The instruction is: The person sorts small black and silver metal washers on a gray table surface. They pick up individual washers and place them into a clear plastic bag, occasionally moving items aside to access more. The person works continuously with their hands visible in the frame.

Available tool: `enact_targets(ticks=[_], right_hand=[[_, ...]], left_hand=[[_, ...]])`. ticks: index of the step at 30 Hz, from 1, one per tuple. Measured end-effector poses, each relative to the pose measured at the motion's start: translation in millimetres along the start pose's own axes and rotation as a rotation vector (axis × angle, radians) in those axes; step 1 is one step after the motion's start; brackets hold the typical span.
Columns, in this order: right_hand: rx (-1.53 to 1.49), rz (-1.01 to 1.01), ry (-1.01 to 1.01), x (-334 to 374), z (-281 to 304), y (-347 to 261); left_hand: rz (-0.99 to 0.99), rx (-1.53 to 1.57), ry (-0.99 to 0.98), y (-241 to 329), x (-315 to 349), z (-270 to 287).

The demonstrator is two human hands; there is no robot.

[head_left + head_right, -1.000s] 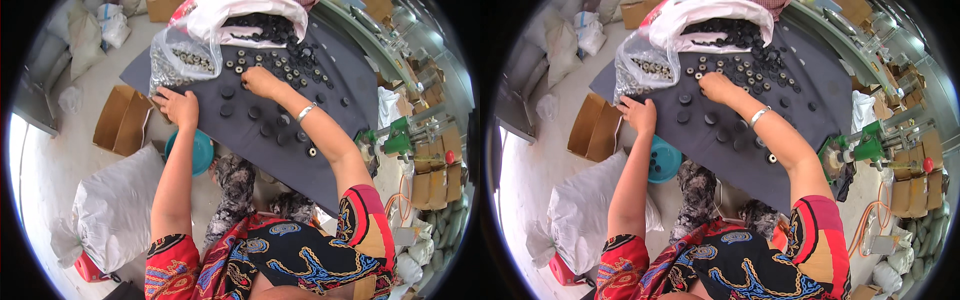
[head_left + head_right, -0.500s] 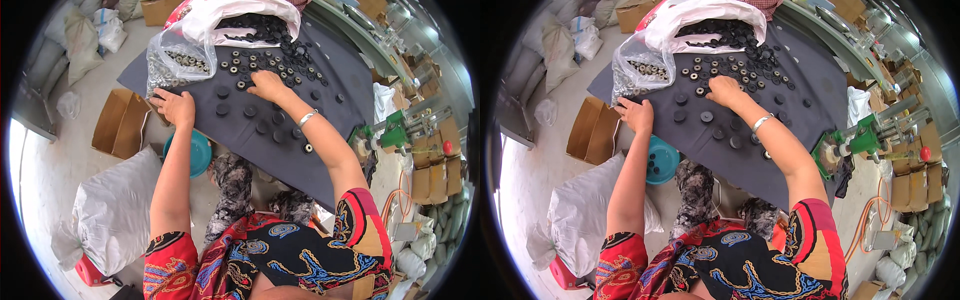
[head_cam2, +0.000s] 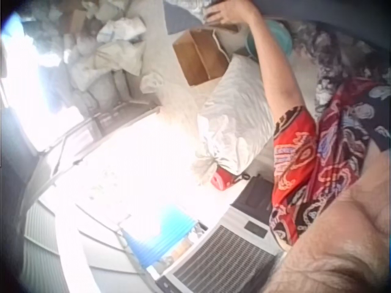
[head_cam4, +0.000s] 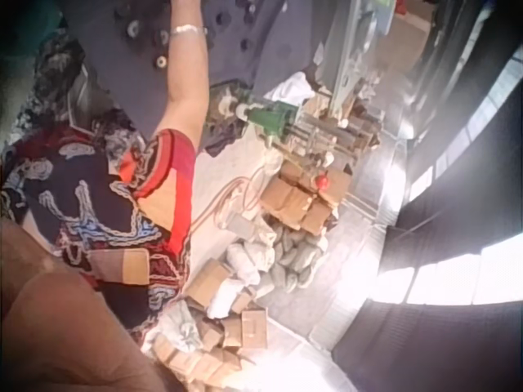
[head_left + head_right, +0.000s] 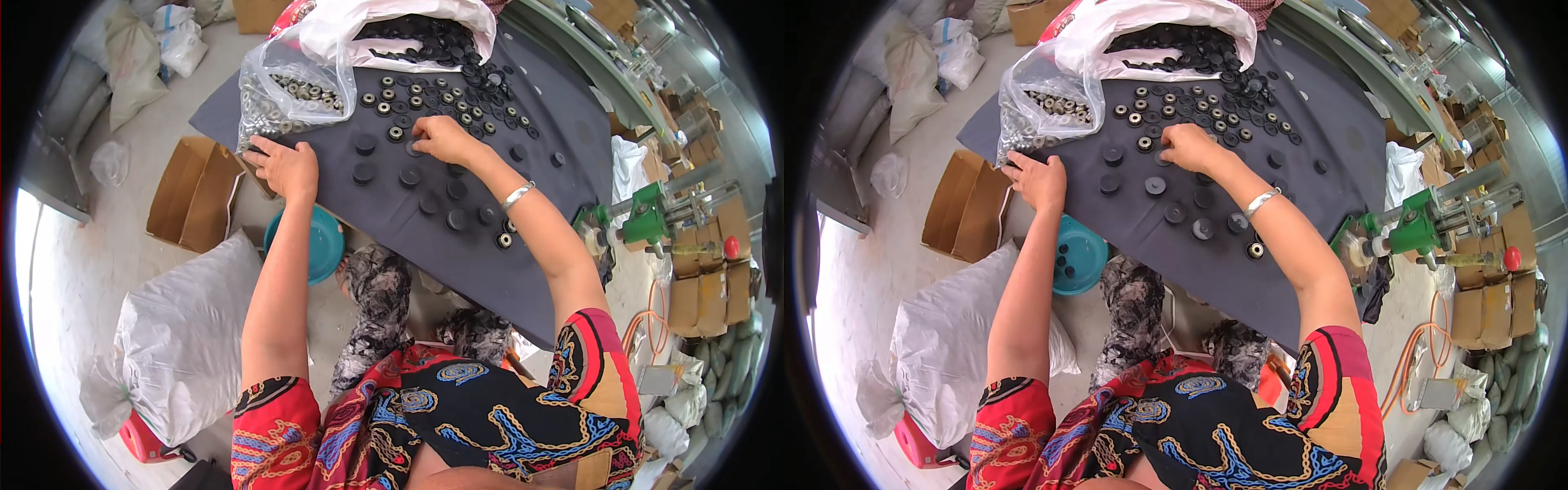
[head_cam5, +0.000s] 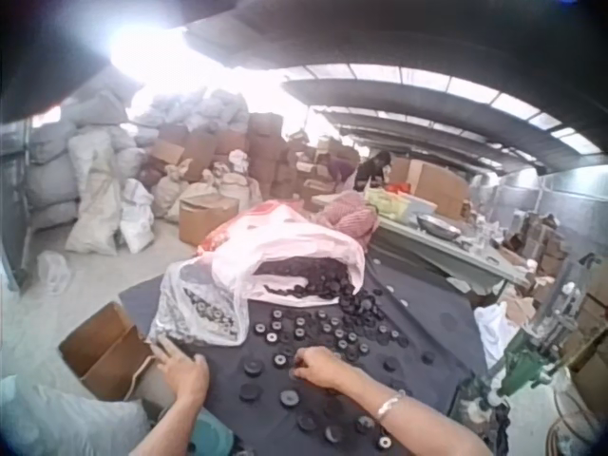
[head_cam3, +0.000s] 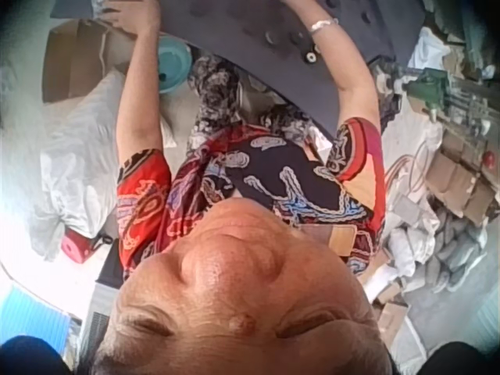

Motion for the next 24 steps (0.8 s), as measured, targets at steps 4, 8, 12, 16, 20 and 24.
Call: enact_targets(ticks=[4, 8, 12, 16, 20, 24], right_hand=[[0.197, 0.109, 0.002, 5, 1, -9], [0.28, 0.199, 0.017, 9, -2, -14], [0.247, 0.177, 0.043, 7, 0, -18], [0.107, 0.22, 0.145, -13, 6, -19], [0.139, 0.228, 0.123, -21, 2, -27], [0.181, 0.256, 0.099, -29, -5, -22]], left_hand=[[-0.002, -0.006, -0.004, 2, 0, 0], [-0.002, -0.011, 0.004, -1, -1, -2], [0.007, -0.01, -0.008, 0, 0, 0], [-0.028, -0.052, 0.015, 2, 0, 0], [-0.027, -0.038, 0.007, 4, 2, 0], [-0.04, -0.056, 0.032, 0, -1, -5]])
Point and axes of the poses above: each hand's wrist, its own x-axis away from the middle knuckle, its own z-axis out of the back of the hand, y = z × x, the point moved 3 cm from there along -x, towards the middle knuckle, and after that the axes turned 7 degrees about y, right-handed, at the moved point
